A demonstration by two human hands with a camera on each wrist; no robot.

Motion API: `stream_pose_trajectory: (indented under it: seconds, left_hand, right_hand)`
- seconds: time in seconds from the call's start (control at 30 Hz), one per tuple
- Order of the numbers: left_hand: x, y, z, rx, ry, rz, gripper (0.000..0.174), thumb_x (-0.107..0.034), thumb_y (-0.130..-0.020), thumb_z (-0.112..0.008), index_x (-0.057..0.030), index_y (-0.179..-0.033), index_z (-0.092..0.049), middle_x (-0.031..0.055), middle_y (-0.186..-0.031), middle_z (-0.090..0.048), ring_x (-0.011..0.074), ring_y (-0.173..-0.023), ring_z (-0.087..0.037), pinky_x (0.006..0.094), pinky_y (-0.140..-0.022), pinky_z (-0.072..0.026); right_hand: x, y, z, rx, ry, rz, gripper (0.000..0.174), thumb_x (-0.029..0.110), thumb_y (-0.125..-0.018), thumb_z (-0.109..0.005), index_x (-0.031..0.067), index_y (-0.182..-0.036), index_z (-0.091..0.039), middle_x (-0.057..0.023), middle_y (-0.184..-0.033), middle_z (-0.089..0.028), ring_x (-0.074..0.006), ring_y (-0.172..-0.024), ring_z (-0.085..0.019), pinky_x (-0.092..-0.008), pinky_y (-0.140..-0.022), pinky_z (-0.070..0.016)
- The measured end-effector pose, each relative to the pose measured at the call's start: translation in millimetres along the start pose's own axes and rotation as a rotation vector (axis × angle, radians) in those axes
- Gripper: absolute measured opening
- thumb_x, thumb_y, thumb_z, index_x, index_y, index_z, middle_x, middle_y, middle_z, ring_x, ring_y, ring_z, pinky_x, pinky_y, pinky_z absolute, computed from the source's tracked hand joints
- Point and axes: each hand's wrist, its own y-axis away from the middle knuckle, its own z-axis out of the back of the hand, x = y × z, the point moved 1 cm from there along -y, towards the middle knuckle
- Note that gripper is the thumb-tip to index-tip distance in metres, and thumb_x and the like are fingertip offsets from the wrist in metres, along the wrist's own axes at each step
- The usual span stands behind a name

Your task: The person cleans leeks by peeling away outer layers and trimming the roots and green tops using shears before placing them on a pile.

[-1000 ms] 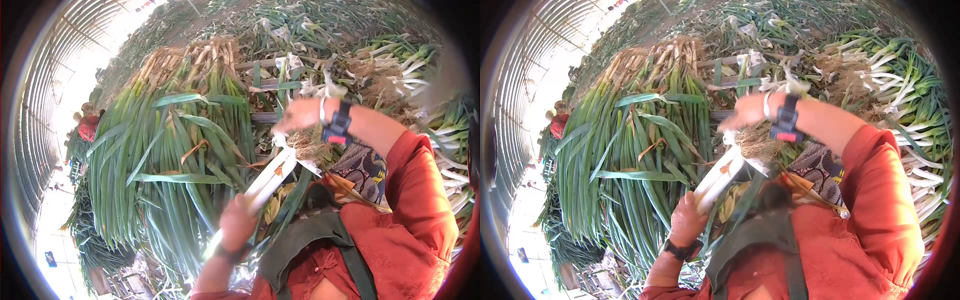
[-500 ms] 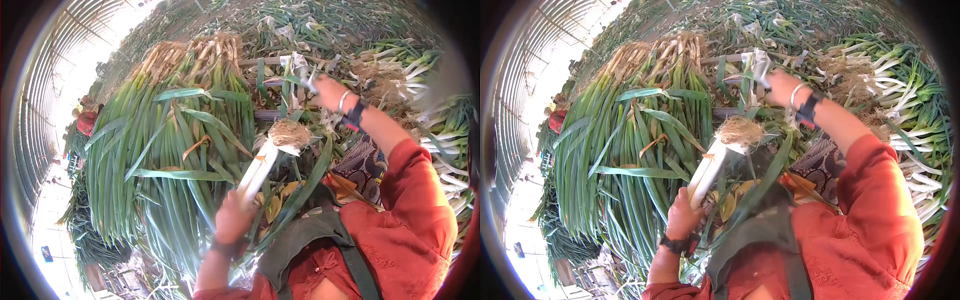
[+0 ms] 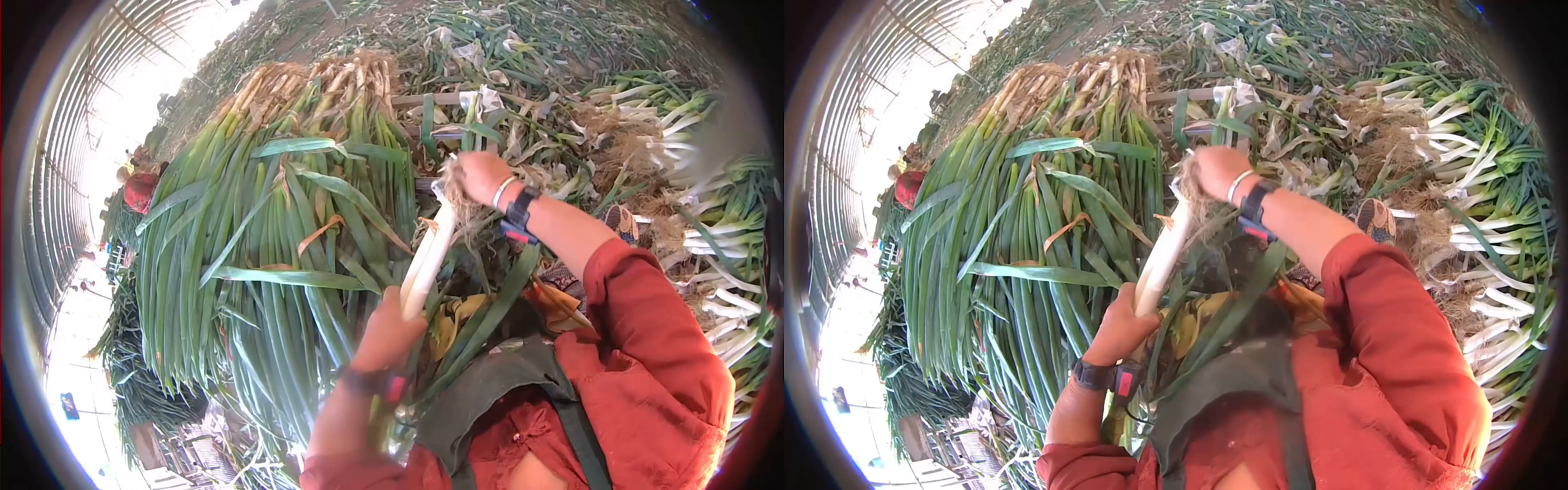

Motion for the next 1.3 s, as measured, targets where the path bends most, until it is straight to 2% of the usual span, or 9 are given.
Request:
stream_pose_trajectory:
  seconds: [0.07,0.2,0.3,0.47,0.6,0.67,1.0,1.13,1.3]
  left_hand:
    - [-3.6,-4.8,1.7,0.046,0.040,-0.005,0.050,-0.024,-0.077,-0.068,0.0022,-0.115,-0.048,0.0243,-0.096,-0.064,0.0361,-0.088,-0.066,0.0420,-0.079,-0.0502]
    - [-2.3,-9.9,0.7,0.134,0.065,-0.026,0.050,-0.024,-0.078,-0.069,0.0019,-0.115,-0.048,0.0234,-0.096,-0.063,0.0340,-0.089,-0.064,0.0415,-0.080,-0.0497]
    - [2.5,-21.2,-4.6,0.136,0.024,-0.057,0.050,-0.024,-0.078,-0.069,0.0014,-0.115,-0.047,0.0231,-0.097,-0.063,0.0336,-0.088,-0.063,0.0418,-0.081,-0.0491]
    - [-17.4,-27.2,-4.8,0.230,-0.011,-0.134,0.050,-0.024,-0.077,-0.070,0.0008,-0.114,-0.047,0.0246,-0.100,-0.063,0.0364,-0.092,-0.062,0.0436,-0.084,-0.0478]
    - [-20.1,-38.5,-22.8,0.245,0.098,-0.319,0.057,-0.023,-0.075,-0.070,0.0015,-0.121,-0.048,0.0255,-0.108,-0.063,0.0355,-0.101,-0.063,0.0420,-0.088,-0.0475]
    - [-24.8,-43.5,-27.3,0.283,0.174,-0.391,0.060,-0.022,-0.075,-0.072,0.0018,-0.124,-0.048,0.0232,-0.110,-0.063,0.0314,-0.102,-0.063,0.0400,-0.089,-0.0475]
    - [-42.5,-8.8,32.5,0.708,0.358,-0.141,0.078,-0.030,-0.074,-0.083,0.0021,-0.135,-0.046,0.0107,-0.122,-0.058,0.0190,-0.110,-0.056,0.0334,-0.097,-0.0441]
    - [10.4,10.8,142.6,0.360,0.455,-0.047,0.065,-0.020,-0.072,-0.083,0.0001,-0.126,-0.055,0.0098,-0.112,-0.061,0.0154,-0.102,-0.056,0.0299,-0.088,-0.0469]
    - [58.1,33.4,262.6,-0.786,0.167,-0.055,0.026,-0.015,-0.083,-0.069,0.0001,-0.103,-0.063,0.0034,-0.085,-0.063,0.0118,-0.072,-0.057,0.0282,-0.067,-0.0487]
  right_hand:
    - [-42.2,-25.4,-15.0,-0.067,0.022,-0.016,0.022,0.021,-0.081,-0.062,0.0050,-0.093,-0.071,-0.0231,-0.085,-0.068,-0.0398,-0.081,-0.066,-0.0451,-0.071,-0.0538]
    - [-88.1,-62.1,49.7,0.491,-0.208,-0.376,0.024,0.009,-0.082,-0.061,-0.0019,-0.102,-0.066,-0.0194,-0.085,-0.069,-0.0323,-0.077,-0.068,-0.0411,-0.072,-0.0529]
    - [0.9,-23.1,117.3,0.529,0.111,0.068,0.096,-0.004,-0.061,-0.071,0.0050,-0.148,-0.033,-0.0252,-0.138,-0.050,-0.0358,-0.122,-0.054,-0.0391,-0.101,-0.0458]
    - [74.1,47.8,126.2,0.561,0.387,0.708,0.065,0.012,-0.061,-0.072,0.0061,-0.124,-0.057,-0.0114,-0.131,-0.054,-0.0282,-0.118,-0.053,-0.0455,-0.090,-0.0418]
    - [102.5,97.1,112.0,0.803,-0.219,0.824,0.056,0.013,-0.062,-0.066,0.0022,-0.118,-0.061,-0.0156,-0.120,-0.060,-0.0324,-0.119,-0.054,-0.0516,-0.102,-0.0382]
    - [92.5,114.5,95.0,0.214,-0.030,0.929,0.052,0.015,-0.066,-0.067,0.0018,-0.115,-0.061,-0.0131,-0.103,-0.064,-0.0292,-0.104,-0.062,-0.0462,-0.093,-0.0448]
    - [-19.1,48.4,159.4,-0.170,0.526,0.866,0.010,0.020,-0.076,-0.065,0.0128,-0.079,-0.060,-0.0046,-0.074,-0.056,-0.0230,-0.071,-0.059,-0.0381,-0.067,-0.0476]
    - [-84.0,29.7,261.5,-0.215,0.624,0.437,0.035,0.019,-0.075,-0.071,0.0108,-0.108,-0.063,-0.0087,-0.088,-0.063,-0.0295,-0.084,-0.062,-0.0400,-0.074,-0.0492]
    - [-132.3,73.0,281.5,-0.074,0.420,-0.064,0.034,0.007,-0.069,-0.073,0.0074,-0.102,-0.065,-0.0170,-0.087,-0.068,-0.0346,-0.080,-0.067,-0.0415,-0.075,-0.0534]
